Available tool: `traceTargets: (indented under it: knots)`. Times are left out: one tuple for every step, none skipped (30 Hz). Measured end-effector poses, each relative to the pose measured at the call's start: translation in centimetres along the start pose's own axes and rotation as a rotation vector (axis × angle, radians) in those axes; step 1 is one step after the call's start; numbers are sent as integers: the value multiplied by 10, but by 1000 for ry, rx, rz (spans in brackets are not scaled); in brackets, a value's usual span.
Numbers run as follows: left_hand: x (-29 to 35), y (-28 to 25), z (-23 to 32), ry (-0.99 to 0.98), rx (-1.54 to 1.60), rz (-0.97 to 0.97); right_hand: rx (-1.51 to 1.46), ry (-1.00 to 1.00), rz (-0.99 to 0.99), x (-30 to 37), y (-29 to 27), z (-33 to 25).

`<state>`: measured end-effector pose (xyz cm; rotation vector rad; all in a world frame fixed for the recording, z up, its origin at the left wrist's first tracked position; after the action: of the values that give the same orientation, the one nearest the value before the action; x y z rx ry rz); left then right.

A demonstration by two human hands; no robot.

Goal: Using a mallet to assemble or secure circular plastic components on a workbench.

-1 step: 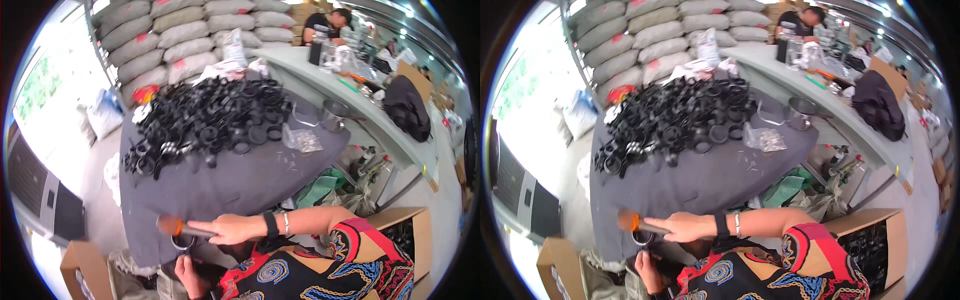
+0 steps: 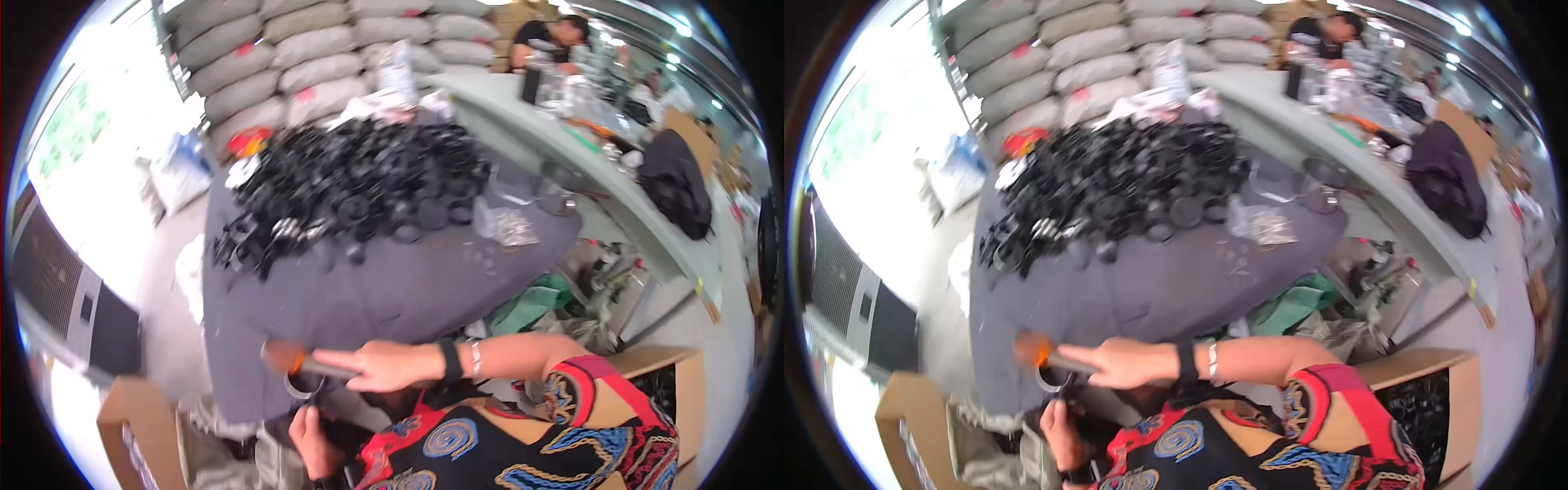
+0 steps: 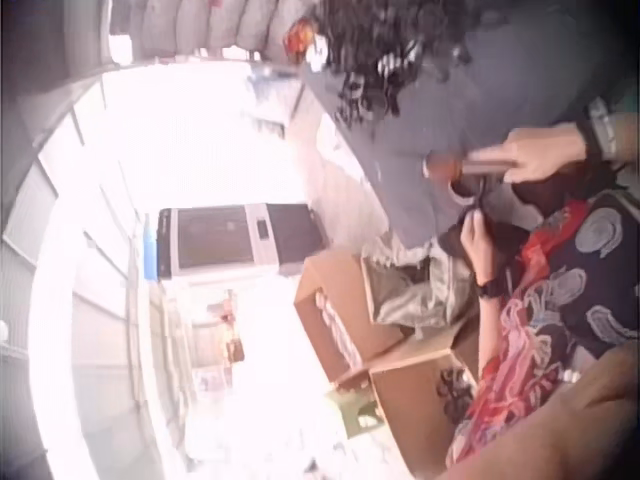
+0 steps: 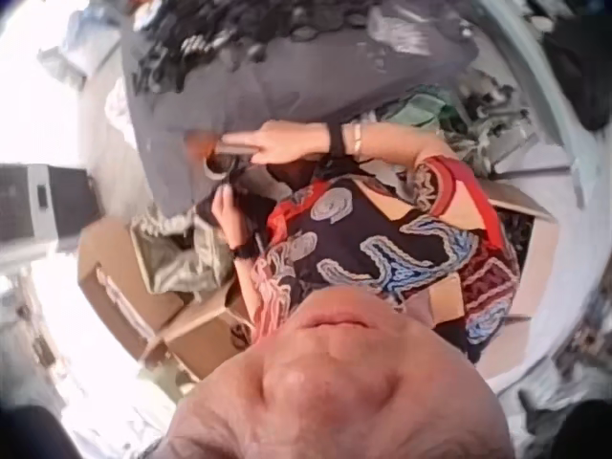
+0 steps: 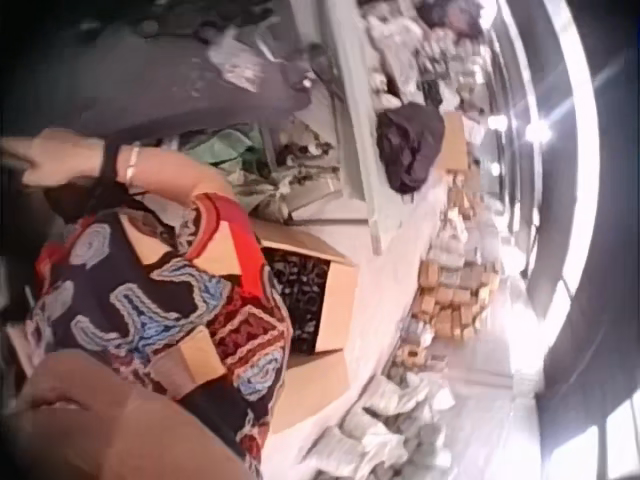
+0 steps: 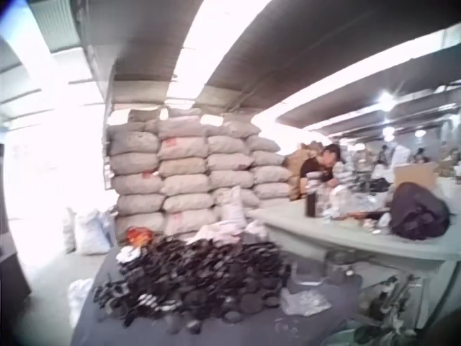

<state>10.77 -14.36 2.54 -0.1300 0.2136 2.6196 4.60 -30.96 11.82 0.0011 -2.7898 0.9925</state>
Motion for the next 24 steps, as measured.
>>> traceTargets:
  knots:
    - [-4, 3, 8, 55, -133, -17, -126, -40, 7, 2, -9, -8]
    - [-13, 4, 7, 93, -90, 4, -183, -76, 64, 0, -16, -2]
    - [-18, 1, -2, 74, -62, 70, -49, -233, 261, 4, -29, -8]
    - [-23, -2, -10, 64, -38, 125, -157, -169, 271, 4, -42, -9]
    - [-24, -2, -14, 92, -70, 88, -106, -155, 317, 9, -60, -22]
    - [-23, 4, -12, 83, -50, 79, -190, -104, 271, 9, -67, -26]
    - [-20, 0, -19, 86, -32, 68, -118, 104, 144, 5, -64, -29]
    - [-17, 1, -24, 62, 68, 80, -98, 23, 137, 2, -60, -35]
    - [-16, 2, -27, 46, 172, 88, -77, -58, 135, -2, -57, -42]
    - [-14, -3, -27, 42, 172, 104, -34, -69, 91, -10, -40, -33]
    - [-14, -4, -26, 56, 152, 74, 9, -77, 53, -16, -25, -25]
    - [-12, -4, -25, 68, 134, 46, 122, 130, -88, -21, -9, -13]
    - [-12, -5, -26, 62, 139, 52, 126, 134, -97, -25, -8, -10]
    - [-14, -3, -25, 63, 138, 42, 64, -34, -7, -27, -16, -20]
    - [-15, -4, -25, 60, 129, 37, -6, -205, 77, -26, -24, -31]
    - [-15, -7, -26, 61, 102, 39, 17, -130, 72, -26, -32, -41]
    - [-15, -11, -28, 48, 102, 52, 73, -320, 215, -18, -48, -67]
    - [-14, -12, -28, 57, 108, 59, 14, -311, 248, -11, -61, -84]
    - [-12, -12, -25, 66, 113, 68, -46, -301, 280, -2, -74, -102]
    - [-12, -12, -22, 68, 111, 77, -28, -311, 334, 8, -81, -115]
    - [-9, -13, -22, 63, 112, 89, -10, -324, 390, 15, -85, -123]
    - [-11, -10, -21, 63, 109, 76, 146, -556, 520, 23, -77, -125]
    - [-14, -7, -20, 65, 104, 64, 228, -483, 422, 10, -51, -98]
    - [-13, -4, -18, 67, 107, 52, 117, -82, 194, -20, -28, -47]
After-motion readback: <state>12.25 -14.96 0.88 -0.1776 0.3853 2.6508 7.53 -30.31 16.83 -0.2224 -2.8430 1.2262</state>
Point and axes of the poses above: each hand's wrist, its own x-axis away from the middle knuckle, its own y-axis out of the palm, z = x × y, the point moved 10 cm from there along -x, towards the middle knuckle, and after that the axes turned 14 degrees about y, right-handed, at the moved point
